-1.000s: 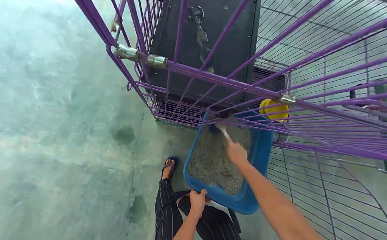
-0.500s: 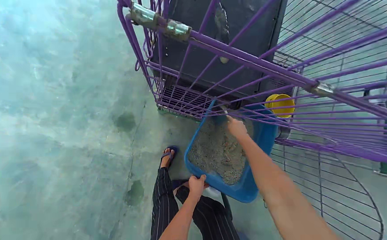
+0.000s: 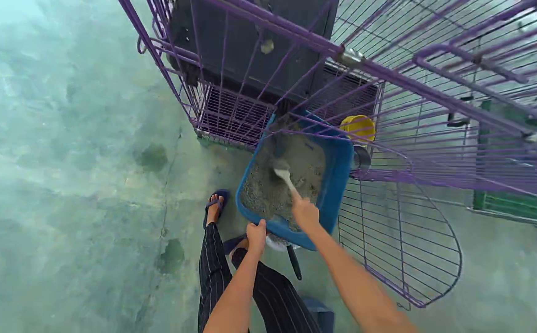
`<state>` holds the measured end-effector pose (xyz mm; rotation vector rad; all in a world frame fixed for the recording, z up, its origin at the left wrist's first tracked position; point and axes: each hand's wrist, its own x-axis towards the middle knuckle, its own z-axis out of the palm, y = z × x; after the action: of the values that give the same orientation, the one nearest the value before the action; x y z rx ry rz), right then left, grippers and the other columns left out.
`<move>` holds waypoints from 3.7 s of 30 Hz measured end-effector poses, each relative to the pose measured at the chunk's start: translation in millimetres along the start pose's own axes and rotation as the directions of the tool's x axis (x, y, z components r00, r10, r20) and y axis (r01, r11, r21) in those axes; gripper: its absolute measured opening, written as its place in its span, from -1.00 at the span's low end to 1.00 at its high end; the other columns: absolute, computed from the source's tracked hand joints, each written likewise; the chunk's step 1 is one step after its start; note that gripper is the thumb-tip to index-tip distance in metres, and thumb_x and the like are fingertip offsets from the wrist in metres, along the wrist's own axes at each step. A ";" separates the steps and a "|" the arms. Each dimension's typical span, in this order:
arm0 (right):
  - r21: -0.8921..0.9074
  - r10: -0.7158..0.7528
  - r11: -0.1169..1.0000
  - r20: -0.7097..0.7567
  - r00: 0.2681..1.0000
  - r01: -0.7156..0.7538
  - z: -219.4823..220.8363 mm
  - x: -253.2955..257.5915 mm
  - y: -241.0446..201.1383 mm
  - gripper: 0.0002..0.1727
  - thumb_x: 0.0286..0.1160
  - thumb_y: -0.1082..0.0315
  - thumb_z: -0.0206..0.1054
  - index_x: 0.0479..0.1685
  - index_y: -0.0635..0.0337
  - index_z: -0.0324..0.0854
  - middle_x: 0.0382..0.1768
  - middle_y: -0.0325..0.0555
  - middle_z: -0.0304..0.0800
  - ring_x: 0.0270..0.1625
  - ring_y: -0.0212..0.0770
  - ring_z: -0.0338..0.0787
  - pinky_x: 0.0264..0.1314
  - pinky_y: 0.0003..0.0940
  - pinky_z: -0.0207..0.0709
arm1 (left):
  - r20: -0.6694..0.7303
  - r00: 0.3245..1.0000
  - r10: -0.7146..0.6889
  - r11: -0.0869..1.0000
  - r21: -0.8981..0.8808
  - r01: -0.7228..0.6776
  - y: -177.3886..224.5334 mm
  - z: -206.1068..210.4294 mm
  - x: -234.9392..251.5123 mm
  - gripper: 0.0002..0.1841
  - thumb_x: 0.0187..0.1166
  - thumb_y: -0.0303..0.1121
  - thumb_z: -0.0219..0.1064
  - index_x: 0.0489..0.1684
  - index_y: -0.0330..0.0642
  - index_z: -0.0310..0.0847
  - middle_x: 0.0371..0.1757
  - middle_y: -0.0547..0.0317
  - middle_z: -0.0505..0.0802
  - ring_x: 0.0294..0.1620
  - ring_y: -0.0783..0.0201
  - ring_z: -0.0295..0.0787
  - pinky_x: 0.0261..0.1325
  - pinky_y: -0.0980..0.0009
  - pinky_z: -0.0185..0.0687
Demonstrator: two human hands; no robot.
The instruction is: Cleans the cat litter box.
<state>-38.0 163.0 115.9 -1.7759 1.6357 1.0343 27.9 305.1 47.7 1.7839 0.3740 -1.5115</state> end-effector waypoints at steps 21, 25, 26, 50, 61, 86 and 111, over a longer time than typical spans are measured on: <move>0.122 0.091 0.988 0.043 0.995 -0.096 -7.4 4.8 37.9 -0.41 0.89 0.32 -0.11 0.90 0.00 0.10 0.47 0.43 0.57 0.44 0.39 0.68 0.41 0.27 0.56 | 0.034 0.999 0.010 0.986 -0.167 -0.004 6.2 11.3 -20.7 -0.74 0.79 -0.50 0.11 0.26 -0.55 0.35 -0.16 -0.22 0.69 -0.33 0.14 0.74 -0.23 0.26 0.76; 0.111 0.071 0.990 0.122 0.990 -0.084 13.3 -43.2 49.1 -0.44 0.91 0.29 -0.11 0.87 -0.01 0.17 0.38 0.47 0.64 0.40 0.45 0.70 0.37 0.33 0.56 | 0.058 0.998 -0.035 0.982 -0.182 0.045 2.4 4.7 -16.5 -0.65 0.80 -0.50 0.12 0.44 -0.53 0.28 0.10 -0.37 0.66 -0.09 0.01 0.76 -0.07 0.17 0.78; 0.111 0.076 0.989 0.159 0.984 -0.094 26.9 -70.7 54.3 -0.44 0.89 0.30 -0.08 0.86 0.00 0.19 0.36 0.49 0.65 0.37 0.47 0.71 0.35 0.35 0.57 | 0.055 0.997 -0.050 0.982 -0.180 0.060 1.1 4.8 -16.1 -0.63 0.80 -0.50 0.11 0.47 -0.53 0.26 0.15 -0.40 0.65 -0.04 -0.02 0.75 -0.03 0.14 0.77; 0.116 0.168 0.978 0.072 0.983 -0.176 -18.6 10.4 78.1 -0.44 0.88 0.32 -0.10 0.85 0.05 0.19 0.41 0.39 0.66 0.45 0.36 0.69 0.41 0.27 0.55 | -0.010 1.000 -0.011 0.992 -0.126 0.009 -7.1 7.0 -18.8 -0.73 0.82 -0.49 0.06 0.30 -0.53 0.37 -0.09 -0.26 0.71 -0.24 0.11 0.77 -0.16 0.22 0.78; 0.152 0.104 0.984 -0.040 0.994 -0.097 -36.4 50.5 61.9 -0.42 0.89 0.34 -0.12 0.87 0.08 0.13 0.49 0.51 0.54 0.47 0.47 0.64 0.44 0.34 0.51 | 0.008 1.000 -0.006 0.992 -0.124 0.007 -12.4 0.4 -12.3 -0.75 0.81 -0.49 0.08 0.26 -0.53 0.39 -0.12 -0.23 0.72 -0.24 0.14 0.78 -0.16 0.26 0.77; 0.512 0.153 0.841 0.082 0.985 -0.174 72.7 -74.9 139.0 -0.54 0.90 0.27 0.05 0.61 0.33 0.40 0.21 0.39 0.77 0.29 0.32 0.78 0.42 0.22 0.53 | 0.056 0.966 -0.253 0.946 -0.193 0.259 0.5 3.0 2.7 -0.74 0.55 -0.61 0.18 0.16 -0.35 0.39 -0.22 -0.08 0.61 -0.38 0.19 0.57 -0.29 0.32 0.62; 0.159 -0.381 0.922 0.196 0.903 0.354 -3.2 -25.2 137.6 -0.69 0.69 0.43 0.26 0.29 0.23 0.76 0.53 0.39 0.56 0.66 0.38 0.44 0.65 0.37 0.23 | 0.010 0.992 -0.123 0.963 0.241 0.117 -16.6 -288.1 -231.2 -0.77 0.44 -0.77 0.10 -0.14 -0.24 0.40 -0.45 0.22 0.72 -0.48 0.42 0.69 -0.30 0.46 0.71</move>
<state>-172.0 155.5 155.3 -1.7297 1.1421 0.9000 163.2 573.7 262.8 1.9568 0.3011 -1.7239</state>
